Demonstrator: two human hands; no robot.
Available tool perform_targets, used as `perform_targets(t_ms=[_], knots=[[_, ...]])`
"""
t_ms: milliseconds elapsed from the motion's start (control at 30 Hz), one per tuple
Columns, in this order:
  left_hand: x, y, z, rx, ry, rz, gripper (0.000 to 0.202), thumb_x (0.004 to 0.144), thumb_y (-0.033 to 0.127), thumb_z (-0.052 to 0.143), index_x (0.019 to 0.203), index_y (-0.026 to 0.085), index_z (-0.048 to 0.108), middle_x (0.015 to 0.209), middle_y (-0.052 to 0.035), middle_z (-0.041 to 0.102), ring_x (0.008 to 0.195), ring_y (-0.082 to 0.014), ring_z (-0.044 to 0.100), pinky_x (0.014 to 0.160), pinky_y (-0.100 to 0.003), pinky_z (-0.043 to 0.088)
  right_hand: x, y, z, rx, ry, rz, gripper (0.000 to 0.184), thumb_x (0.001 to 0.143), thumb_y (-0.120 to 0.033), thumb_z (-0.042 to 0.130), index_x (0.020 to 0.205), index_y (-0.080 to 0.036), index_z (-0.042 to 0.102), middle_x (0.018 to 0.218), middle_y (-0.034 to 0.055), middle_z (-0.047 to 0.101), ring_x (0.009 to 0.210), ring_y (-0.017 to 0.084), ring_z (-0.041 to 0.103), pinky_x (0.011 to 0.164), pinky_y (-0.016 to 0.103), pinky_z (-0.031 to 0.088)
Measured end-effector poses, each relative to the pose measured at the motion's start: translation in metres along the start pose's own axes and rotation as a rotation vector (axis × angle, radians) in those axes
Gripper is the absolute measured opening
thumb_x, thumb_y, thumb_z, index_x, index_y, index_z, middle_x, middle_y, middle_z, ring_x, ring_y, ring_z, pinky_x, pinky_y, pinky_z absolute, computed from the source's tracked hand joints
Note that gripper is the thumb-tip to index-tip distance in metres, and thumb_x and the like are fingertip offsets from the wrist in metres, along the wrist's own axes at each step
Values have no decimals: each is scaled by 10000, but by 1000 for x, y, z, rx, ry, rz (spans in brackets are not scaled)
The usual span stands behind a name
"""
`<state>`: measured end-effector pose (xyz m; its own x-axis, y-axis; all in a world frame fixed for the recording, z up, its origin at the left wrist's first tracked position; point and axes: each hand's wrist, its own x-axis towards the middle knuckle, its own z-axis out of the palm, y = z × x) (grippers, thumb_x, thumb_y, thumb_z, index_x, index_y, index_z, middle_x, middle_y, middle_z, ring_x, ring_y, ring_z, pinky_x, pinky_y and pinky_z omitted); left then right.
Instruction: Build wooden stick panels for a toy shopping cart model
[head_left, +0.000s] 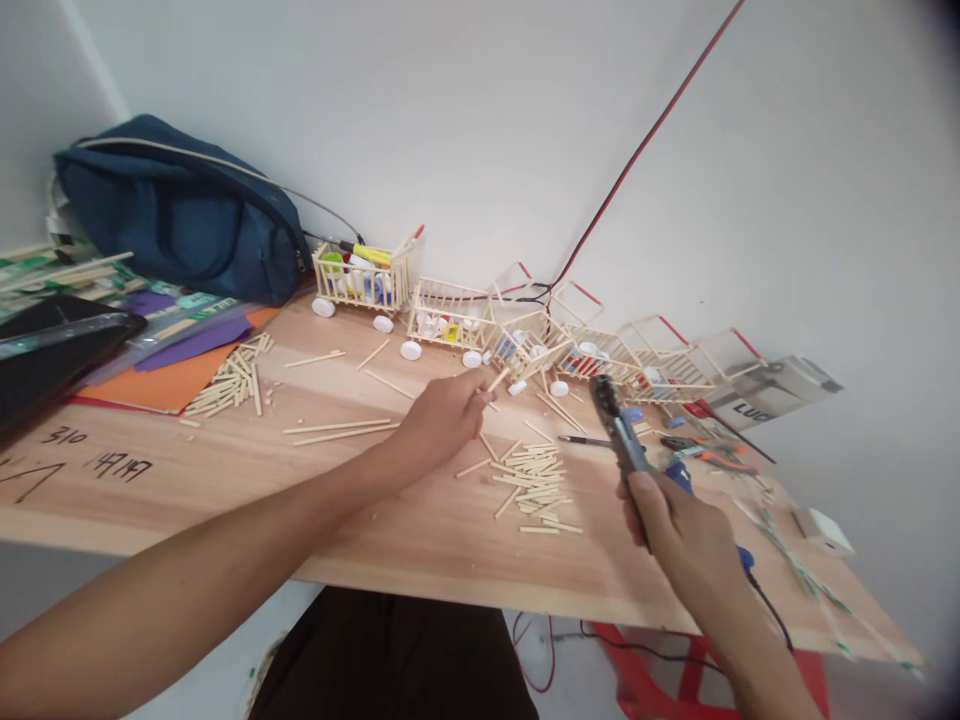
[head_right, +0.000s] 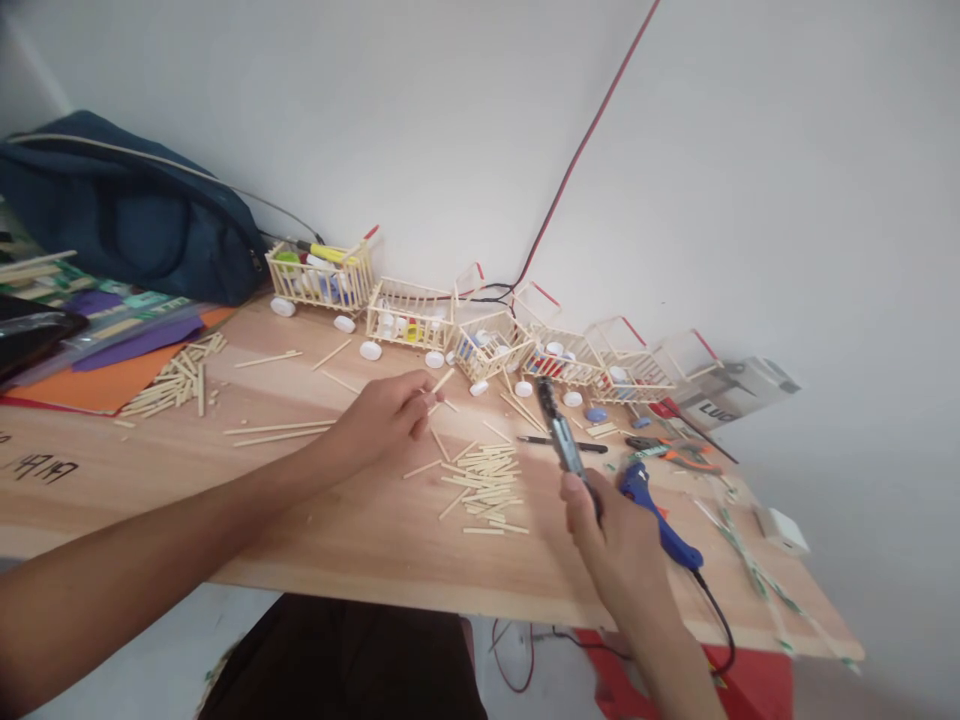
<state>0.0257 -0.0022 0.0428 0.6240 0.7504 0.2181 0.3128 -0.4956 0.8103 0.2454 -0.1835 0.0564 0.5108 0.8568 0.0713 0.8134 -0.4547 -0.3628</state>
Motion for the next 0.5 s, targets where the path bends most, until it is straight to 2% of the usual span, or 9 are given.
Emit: perform_targets(t_ms=[100, 167, 300, 367, 500], knots=[[3, -2, -7, -134, 21, -39, 166, 906, 237, 408, 786, 193, 514, 591, 39, 602, 537, -119, 542, 583, -237, 378, 7, 22, -19, -160, 66, 117, 613, 816, -763, 265, 737, -245, 584, 635, 59, 651, 622, 258, 625, 585, 332, 416], [5, -5, -10, -173, 28, -19, 173, 900, 241, 423, 766, 184, 518, 653, 27, 637, 576, -111, 565, 598, -231, 387, 14, 40, -32, -311, 95, 216, 627, 768, -790, 295, 795, -256, 621, 687, 99, 667, 681, 315, 636, 588, 368, 424], [11, -14, -18, -91, 100, 114, 243, 877, 283, 483, 708, 162, 609, 694, 8, 642, 667, -118, 566, 624, -228, 373, 23, 88, -55, -442, 62, 427, 695, 742, -791, 346, 1004, -227, 655, 916, 200, 693, 831, 380, 655, 680, 433, 460], [15, -20, -23, -60, 135, 113, 258, 863, 296, 501, 699, 158, 645, 654, 14, 626, 642, -117, 543, 610, -225, 361, 25, 119, -60, -439, 30, 533, 723, 733, -791, 364, 1067, -212, 641, 945, 220, 693, 853, 402, 655, 713, 453, 465], [20, -26, -31, -50, 189, 55, 212, 808, 263, 530, 736, 152, 696, 654, 15, 642, 645, -125, 551, 609, -218, 381, 23, 182, -58, -442, 49, 514, 675, 726, -747, 394, 1113, -244, 625, 884, 213, 693, 876, 403, 663, 759, 467, 465]])
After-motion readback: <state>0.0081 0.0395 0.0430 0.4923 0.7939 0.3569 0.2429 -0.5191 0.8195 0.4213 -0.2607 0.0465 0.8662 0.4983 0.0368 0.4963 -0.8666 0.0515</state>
